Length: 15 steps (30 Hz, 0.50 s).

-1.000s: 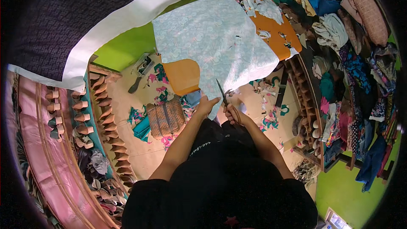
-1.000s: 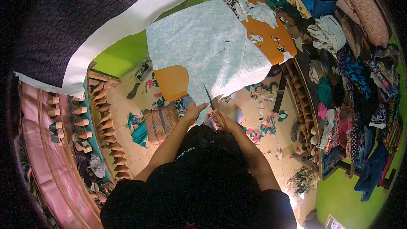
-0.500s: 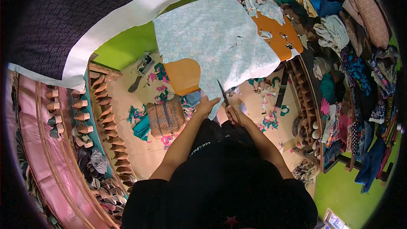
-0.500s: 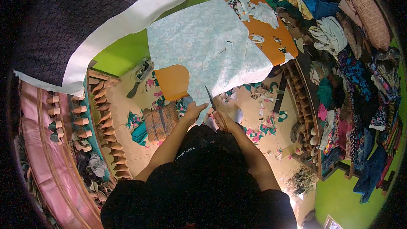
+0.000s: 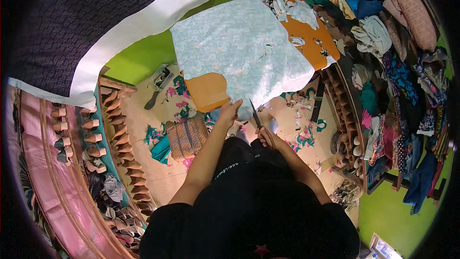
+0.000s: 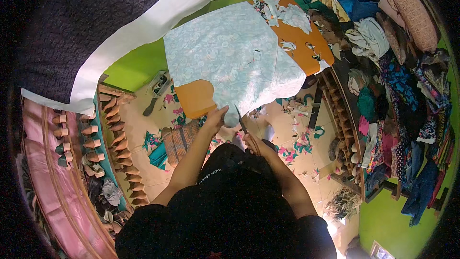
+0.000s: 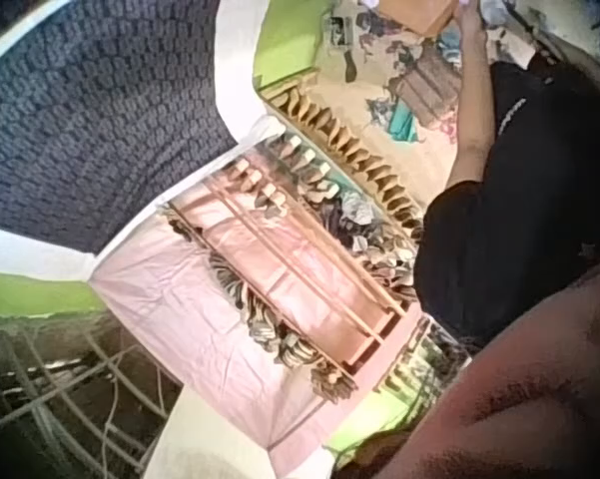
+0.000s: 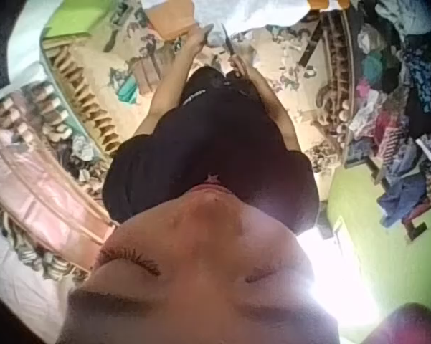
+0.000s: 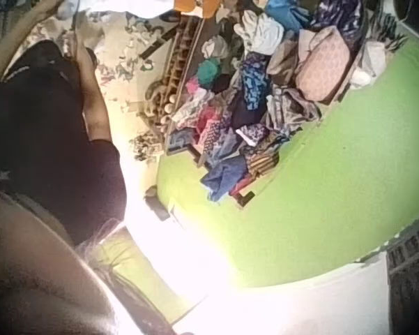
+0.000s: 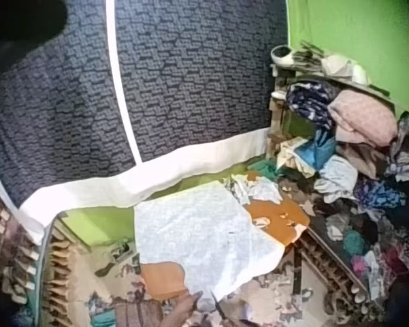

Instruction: The recorder uses scissors to cut a piece of light blue patterned fabric following a paper or cardboard template.

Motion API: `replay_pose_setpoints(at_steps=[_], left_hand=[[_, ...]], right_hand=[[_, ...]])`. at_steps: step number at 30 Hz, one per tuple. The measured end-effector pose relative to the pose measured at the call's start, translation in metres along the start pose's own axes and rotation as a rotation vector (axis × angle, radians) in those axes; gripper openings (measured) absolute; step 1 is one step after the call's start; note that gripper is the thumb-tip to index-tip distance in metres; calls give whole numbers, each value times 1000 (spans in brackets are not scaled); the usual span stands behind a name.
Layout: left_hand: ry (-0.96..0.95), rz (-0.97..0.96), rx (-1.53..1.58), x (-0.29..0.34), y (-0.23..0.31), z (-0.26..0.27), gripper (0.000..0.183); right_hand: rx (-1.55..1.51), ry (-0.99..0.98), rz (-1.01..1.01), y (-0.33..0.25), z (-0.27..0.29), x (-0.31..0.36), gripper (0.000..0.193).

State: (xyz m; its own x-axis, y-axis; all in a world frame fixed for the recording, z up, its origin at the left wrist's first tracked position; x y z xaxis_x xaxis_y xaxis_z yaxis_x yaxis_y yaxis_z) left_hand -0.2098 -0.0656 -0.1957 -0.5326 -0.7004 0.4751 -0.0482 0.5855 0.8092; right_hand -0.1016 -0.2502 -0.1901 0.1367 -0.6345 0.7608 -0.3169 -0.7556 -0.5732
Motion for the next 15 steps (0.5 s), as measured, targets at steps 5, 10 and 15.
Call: replay_pose_setpoints(at_steps=[5,10,15], left_hand=[[89,-127,-140,0,-10,-4,20],[103,-302,-248,1,-14,-13,30],[76,-120,-63,9,-3,-29,39]], right_hand=[[-221,-112,-26,-1,4,-14,42],[-327,-214,-6,-19,-8,-24,57],[-660,-303,-66,-21,-22,-34,63]])
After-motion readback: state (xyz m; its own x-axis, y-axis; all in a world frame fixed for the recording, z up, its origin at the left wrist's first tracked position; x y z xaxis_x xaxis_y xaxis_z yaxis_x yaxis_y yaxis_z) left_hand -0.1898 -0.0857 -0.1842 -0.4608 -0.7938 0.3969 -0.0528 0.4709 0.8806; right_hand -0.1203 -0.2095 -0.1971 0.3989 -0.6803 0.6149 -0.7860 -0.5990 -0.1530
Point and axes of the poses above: each hand's wrist, its own x-axis away from the middle knuckle, its own z-axis out of the back of the hand, y = z × x, the point moved 1 cm from there along -x, towards the middle knuckle, and after that the axes turned 14 degrees about -z, right-handed, at the moved point
